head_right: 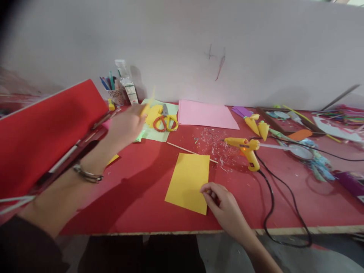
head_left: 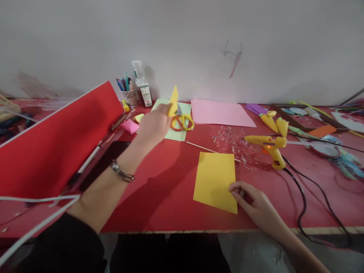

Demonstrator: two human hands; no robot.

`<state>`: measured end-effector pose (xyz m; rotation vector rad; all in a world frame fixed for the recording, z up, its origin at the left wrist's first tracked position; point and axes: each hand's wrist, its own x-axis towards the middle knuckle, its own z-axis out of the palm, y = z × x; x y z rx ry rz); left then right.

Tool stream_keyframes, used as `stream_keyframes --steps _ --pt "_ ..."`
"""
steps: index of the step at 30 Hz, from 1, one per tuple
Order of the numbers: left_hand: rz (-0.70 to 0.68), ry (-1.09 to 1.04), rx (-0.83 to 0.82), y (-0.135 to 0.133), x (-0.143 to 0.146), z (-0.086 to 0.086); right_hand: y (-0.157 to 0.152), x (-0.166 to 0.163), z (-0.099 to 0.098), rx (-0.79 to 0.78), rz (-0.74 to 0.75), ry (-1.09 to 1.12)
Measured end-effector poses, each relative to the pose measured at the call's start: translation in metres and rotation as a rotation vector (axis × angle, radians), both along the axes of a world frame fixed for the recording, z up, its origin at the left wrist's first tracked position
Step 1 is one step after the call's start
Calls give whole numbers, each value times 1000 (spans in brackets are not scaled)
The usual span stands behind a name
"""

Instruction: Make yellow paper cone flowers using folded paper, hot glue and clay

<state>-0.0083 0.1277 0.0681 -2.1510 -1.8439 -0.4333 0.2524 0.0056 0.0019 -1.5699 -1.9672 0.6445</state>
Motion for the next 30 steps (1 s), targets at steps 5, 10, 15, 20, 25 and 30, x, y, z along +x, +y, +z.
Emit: stream_keyframes --steps 5,10,15,20,25,30 --pt "-256 130 -212 8 25 -41 -1 3 -2 5 9 -18" --pt "-358 118 -290 1 16 -54 -2 7 -7 16 39 0" --pt "-637 24 -414 -22 11 -59 1 4 -8 80 108 -72" --pt "-739 -35 -531 -42 12 -65 3 1 -3 90 223 -109" --pt "-766 -77 -565 -55 17 -70 6 10 6 87 269 -285" --pt "-716 -65 -591 -61 24 -73 20 15 20 39 404 -343"
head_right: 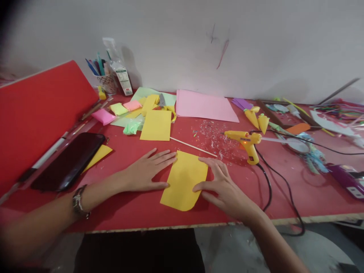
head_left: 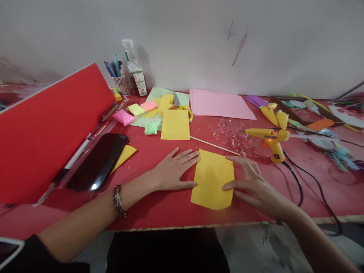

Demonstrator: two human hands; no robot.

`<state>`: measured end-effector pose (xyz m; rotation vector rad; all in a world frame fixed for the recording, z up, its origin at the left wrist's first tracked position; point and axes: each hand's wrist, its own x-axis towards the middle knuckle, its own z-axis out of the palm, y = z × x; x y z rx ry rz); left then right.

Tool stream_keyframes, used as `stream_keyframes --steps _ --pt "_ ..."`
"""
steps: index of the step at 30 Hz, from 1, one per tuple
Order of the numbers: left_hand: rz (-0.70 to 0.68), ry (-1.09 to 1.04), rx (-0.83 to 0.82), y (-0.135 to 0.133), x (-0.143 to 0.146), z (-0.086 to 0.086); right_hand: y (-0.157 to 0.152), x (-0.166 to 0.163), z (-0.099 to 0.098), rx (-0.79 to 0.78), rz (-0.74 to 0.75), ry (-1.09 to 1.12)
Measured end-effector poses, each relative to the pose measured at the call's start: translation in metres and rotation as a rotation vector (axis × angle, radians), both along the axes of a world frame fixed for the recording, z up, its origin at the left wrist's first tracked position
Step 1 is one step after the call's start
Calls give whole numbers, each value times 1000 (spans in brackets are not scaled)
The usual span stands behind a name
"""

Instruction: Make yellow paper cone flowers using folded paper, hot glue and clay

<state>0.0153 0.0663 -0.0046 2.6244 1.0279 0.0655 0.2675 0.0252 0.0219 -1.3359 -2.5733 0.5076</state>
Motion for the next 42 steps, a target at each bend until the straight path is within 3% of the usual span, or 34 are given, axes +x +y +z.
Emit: stream_keyframes --steps 3,7,16,29,42 --pt "19 3 17 -2 1 1 12 -4 5 -190 81 -4" --pt "36 3 55 -6 0 0 25 -14 3 -245 97 -17" --pt "106 -42 58 -8 4 1 40 -39 -6 -85 74 -22" --pt "154 -70 51 -10 10 -4 43 -43 -22 122 -5 23" --pt "148 -93 33 -9 9 -4 43 -44 -27 146 -46 72"
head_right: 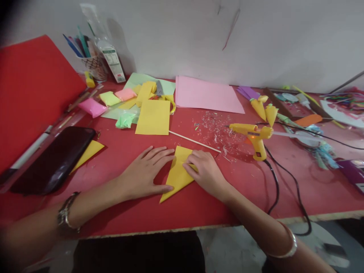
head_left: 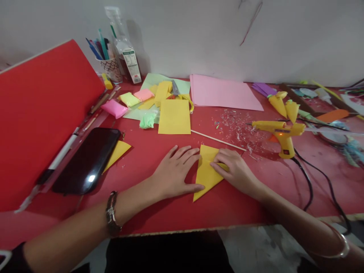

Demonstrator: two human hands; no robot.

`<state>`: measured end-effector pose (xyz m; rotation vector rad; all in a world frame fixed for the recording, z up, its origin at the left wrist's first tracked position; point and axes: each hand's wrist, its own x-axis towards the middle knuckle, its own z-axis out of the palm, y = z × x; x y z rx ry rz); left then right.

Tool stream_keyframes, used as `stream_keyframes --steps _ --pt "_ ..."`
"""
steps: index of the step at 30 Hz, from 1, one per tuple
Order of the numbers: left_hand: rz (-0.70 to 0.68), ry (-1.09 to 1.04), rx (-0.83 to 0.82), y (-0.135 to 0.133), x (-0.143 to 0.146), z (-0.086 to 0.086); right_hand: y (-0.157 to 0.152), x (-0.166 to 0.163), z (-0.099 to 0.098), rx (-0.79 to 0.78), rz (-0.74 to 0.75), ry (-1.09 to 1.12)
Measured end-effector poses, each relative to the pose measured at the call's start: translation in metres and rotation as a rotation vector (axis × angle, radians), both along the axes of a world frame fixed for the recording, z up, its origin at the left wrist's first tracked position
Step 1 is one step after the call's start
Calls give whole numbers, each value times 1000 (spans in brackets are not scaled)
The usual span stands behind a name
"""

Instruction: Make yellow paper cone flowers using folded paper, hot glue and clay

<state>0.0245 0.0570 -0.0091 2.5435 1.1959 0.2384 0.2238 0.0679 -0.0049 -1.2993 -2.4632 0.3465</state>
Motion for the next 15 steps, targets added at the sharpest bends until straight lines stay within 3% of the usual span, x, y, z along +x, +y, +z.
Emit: stream_keyframes --steps 15 --pt "-16 -11 5 -5 -2 -2 1 0 -2 21 0 -26"
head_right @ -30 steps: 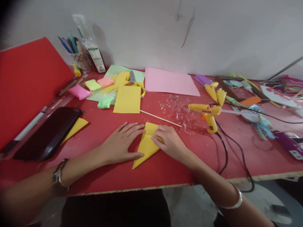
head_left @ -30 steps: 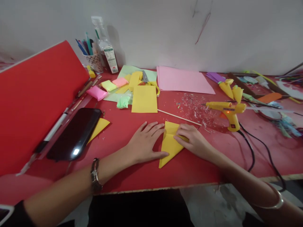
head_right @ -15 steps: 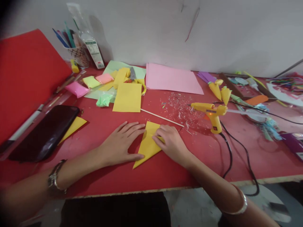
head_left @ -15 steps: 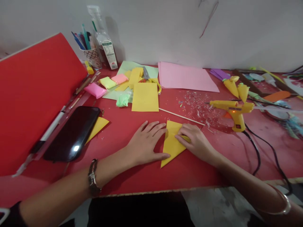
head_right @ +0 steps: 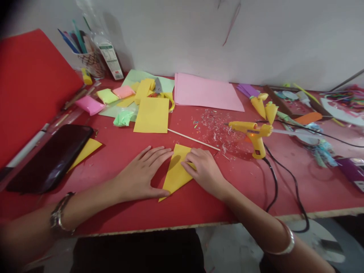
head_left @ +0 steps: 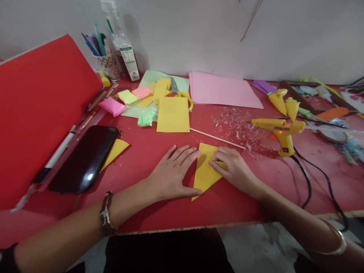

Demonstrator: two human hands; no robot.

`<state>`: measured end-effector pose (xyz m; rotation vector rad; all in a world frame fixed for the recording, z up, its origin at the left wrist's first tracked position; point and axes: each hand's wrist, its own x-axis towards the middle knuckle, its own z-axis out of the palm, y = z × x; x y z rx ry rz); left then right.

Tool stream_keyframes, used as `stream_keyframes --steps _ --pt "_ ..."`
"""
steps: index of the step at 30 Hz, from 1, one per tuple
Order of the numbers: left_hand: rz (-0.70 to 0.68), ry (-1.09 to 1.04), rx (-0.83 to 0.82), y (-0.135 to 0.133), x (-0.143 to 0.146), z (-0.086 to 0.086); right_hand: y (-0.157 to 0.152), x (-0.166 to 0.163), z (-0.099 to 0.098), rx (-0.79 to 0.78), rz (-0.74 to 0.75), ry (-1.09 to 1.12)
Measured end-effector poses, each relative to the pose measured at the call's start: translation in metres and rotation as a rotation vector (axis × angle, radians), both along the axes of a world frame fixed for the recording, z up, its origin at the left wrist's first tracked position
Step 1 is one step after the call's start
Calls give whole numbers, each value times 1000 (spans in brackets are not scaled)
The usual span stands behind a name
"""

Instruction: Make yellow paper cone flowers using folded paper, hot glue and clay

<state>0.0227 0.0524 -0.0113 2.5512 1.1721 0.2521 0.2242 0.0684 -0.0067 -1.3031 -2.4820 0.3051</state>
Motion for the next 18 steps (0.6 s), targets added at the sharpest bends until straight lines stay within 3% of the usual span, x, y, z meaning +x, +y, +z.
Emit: stream_keyframes --steps 18 --pt "-255 -14 124 -2 -5 2 -2 -3 2 2 -12 -85"
